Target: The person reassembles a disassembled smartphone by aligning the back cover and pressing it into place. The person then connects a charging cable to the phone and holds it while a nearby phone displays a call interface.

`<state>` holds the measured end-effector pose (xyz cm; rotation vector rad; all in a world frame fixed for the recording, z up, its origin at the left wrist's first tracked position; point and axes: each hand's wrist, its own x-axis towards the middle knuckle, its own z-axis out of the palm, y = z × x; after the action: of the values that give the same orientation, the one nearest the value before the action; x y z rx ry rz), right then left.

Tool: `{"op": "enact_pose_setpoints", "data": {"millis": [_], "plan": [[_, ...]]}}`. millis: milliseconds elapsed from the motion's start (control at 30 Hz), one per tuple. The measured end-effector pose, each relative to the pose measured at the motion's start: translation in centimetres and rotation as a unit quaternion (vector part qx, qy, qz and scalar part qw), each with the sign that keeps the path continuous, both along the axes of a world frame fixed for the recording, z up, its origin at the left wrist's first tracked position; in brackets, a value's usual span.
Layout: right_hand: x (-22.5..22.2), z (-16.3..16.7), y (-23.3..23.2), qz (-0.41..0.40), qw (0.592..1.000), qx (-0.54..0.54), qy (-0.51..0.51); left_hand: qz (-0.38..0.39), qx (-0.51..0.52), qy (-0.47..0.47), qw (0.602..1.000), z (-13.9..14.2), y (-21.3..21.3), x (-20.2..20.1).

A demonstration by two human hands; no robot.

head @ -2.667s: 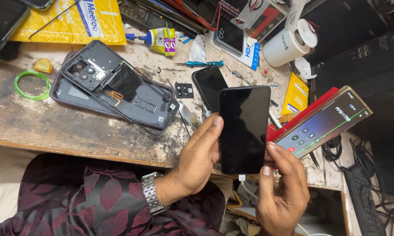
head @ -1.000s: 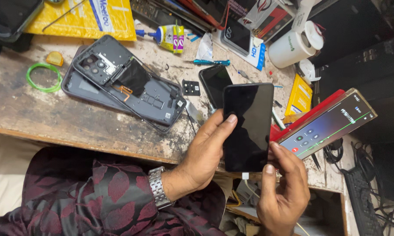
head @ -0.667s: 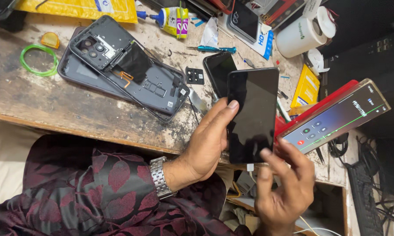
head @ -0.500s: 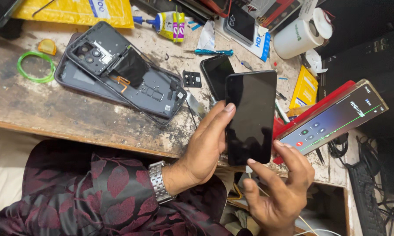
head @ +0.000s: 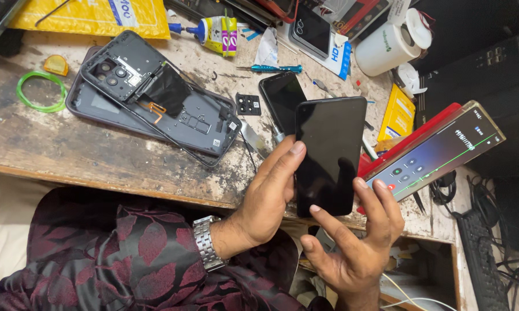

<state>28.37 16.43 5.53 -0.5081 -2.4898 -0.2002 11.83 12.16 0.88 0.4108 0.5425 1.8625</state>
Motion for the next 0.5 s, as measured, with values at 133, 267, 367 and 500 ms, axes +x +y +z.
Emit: {"op": "enact_pose_setpoints", "data": {"millis": [133, 267, 367, 500], "plan": [[-0.1, 0.2, 0.03, -0.009, 1.0, -0.001, -0.005, -0.021, 0.017, -0.089, 0.996, -0.11, 0.37, 0.22], [-0.36, 0.37, 0.15, -0.009, 1.0, -0.011, -0.02, -0.017, 0.077, -0.117, 0.99, -0.3, 0.5, 0.29], [-0.58, 0.43, 0.67, 0.002, 0.999, -0.003, -0.032, -0.012, 0.084, -0.113, 0.99, -0.48, 0.57, 0.37], [-0.5, 0.17, 0.79, -0.003, 0.999, -0.015, -0.038, -0.028, 0.057, -0.128, 0.99, -0.76, 0.61, 0.44]]}}
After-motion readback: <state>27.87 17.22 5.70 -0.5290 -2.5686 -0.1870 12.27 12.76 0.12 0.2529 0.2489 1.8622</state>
